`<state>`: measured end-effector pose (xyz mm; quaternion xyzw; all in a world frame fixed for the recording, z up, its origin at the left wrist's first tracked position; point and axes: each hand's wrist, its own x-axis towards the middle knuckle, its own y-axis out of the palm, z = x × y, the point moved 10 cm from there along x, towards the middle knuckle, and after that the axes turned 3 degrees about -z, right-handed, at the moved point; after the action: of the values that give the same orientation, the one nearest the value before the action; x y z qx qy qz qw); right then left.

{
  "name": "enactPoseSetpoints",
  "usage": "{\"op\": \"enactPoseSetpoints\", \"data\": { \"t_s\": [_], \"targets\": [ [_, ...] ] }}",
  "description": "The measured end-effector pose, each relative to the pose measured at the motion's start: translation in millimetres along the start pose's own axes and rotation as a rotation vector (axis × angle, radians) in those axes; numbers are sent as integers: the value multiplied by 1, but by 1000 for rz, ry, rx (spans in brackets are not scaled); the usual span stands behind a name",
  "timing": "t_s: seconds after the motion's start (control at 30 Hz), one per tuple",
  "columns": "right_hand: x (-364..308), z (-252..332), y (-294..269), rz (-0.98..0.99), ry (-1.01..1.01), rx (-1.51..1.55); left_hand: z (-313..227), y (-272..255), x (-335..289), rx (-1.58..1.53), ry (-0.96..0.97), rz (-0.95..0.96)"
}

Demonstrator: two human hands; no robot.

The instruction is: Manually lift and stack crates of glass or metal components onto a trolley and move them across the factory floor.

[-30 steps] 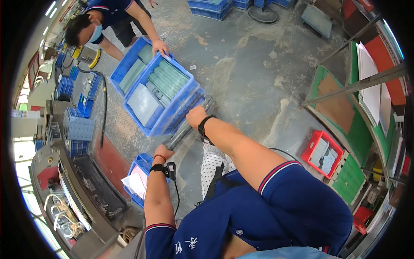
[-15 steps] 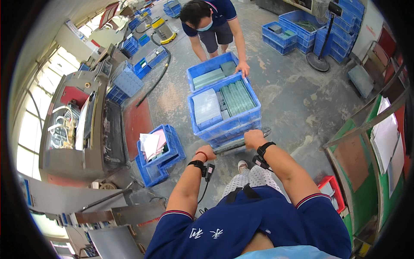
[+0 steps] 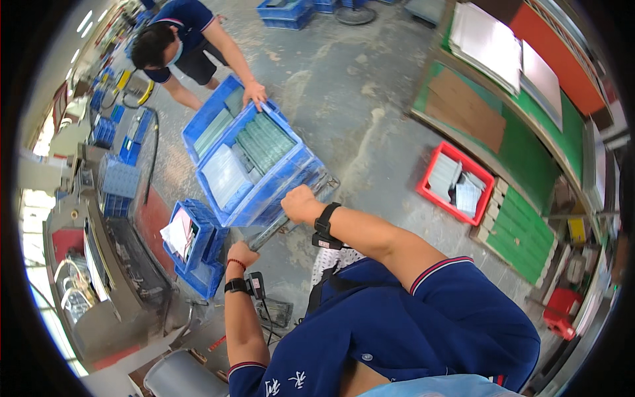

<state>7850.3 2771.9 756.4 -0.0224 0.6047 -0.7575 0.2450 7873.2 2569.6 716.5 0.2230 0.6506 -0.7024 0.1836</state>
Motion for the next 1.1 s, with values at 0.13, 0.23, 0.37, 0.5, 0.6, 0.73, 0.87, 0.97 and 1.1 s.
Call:
{"op": "enactPoseSetpoints", "data": {
  "t_s": [0.13, 0.23, 0.37, 0.5, 0.6, 0.73, 0.87, 0.97, 1.1],
  "targets": [
    [-53, -4, 4, -56, 62, 47, -27, 6, -40, -2, 10, -32],
    [-90, -1, 23, -19, 77, 45, -36, 28, -67, 22, 27, -51],
    [-127, 43, 33, -58, -32, 35, -9, 67, -117, -4, -3, -17],
    [-174, 15, 80, 90, 56, 30, -53, 86, -148, -75, 41, 17],
    [-214, 32, 78, 233, -162, 0, -71, 94, -181, -131, 81, -70],
    [-236, 80, -17, -129, -394, 124, -87, 119, -211, -179, 40, -87],
    [-260, 162, -155, -274, -457, 23, -122, 135, -241, -208, 96, -90],
    [-262, 217, -220, -504, -518, -54, -138, 157, -259, -222, 140, -20],
    [-237, 229, -239, -478, -405, -81, -172, 193, -288, -263, 251, 38]
  ]
}}
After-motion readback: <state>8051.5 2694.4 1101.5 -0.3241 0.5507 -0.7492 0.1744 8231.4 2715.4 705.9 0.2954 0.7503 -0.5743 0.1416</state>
